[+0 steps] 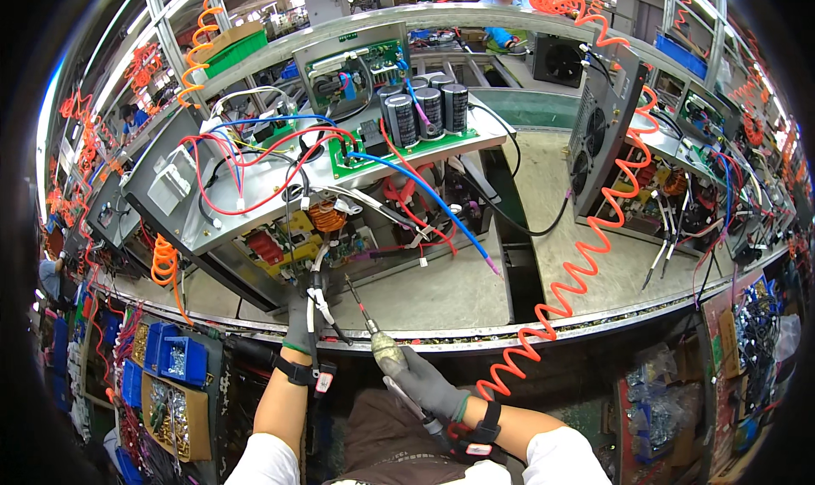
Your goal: Connecting wires and installing electronic components into a solar inverter housing on an assembly line.
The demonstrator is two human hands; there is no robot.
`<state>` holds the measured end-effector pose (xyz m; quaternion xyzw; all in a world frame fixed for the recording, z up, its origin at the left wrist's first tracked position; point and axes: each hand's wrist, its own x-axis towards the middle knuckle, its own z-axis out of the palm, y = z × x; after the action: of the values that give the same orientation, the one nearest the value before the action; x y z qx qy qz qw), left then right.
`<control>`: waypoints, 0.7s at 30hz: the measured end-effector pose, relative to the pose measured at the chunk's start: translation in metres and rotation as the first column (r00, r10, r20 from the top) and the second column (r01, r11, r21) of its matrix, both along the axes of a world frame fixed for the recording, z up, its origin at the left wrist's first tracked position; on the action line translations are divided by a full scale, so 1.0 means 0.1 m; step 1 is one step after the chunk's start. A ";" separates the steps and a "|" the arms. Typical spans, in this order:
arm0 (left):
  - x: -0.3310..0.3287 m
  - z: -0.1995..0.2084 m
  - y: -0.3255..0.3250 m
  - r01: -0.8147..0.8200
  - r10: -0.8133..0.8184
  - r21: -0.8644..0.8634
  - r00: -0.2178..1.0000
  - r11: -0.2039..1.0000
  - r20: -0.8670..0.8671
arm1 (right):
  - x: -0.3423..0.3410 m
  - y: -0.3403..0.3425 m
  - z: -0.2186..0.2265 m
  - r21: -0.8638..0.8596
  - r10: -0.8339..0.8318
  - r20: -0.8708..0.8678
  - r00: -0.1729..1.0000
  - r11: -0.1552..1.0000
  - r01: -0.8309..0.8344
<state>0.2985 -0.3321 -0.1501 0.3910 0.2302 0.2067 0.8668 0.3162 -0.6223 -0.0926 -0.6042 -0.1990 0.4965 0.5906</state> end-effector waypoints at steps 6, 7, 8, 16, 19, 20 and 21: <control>0.29 -1.15 0.64 -0.119 0.130 -0.082 0.981 0.989 0.142 | 0.02 0.23 0.11 0.072 0.012 -0.133 0.991 0.997 -0.003; 0.28 -1.23 0.71 -0.125 0.135 -0.077 0.980 0.989 0.144 | 0.01 0.26 0.13 0.065 0.017 -0.116 0.993 0.998 -0.009; 0.22 -1.30 0.80 -0.105 0.112 -0.040 0.966 0.994 0.234 | -0.01 0.31 0.14 0.072 0.030 -0.115 0.993 0.997 -0.022; 0.14 0.26 -0.28 -0.159 0.150 0.347 0.987 0.924 0.051 | 0.11 0.27 0.13 0.000 -0.017 -0.109 0.994 1.000 0.017; 0.06 0.10 -0.15 -0.168 0.157 0.658 0.985 0.734 0.076 | 0.04 0.30 0.13 0.010 0.010 -0.093 0.996 1.000 -0.009; 0.04 0.05 -0.12 -0.169 0.160 0.658 0.984 0.733 0.075 | 0.03 0.30 0.13 0.018 0.013 -0.088 0.996 1.000 -0.012; 0.05 0.08 -0.14 -0.165 0.171 0.642 0.984 0.749 0.054 | 0.04 0.29 0.12 0.016 0.010 -0.090 0.996 1.000 -0.008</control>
<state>0.3038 -0.3459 -0.1426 0.6428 0.1830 0.3484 0.6572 0.3200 -0.5930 -0.0801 -0.5758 -0.1788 0.5244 0.6013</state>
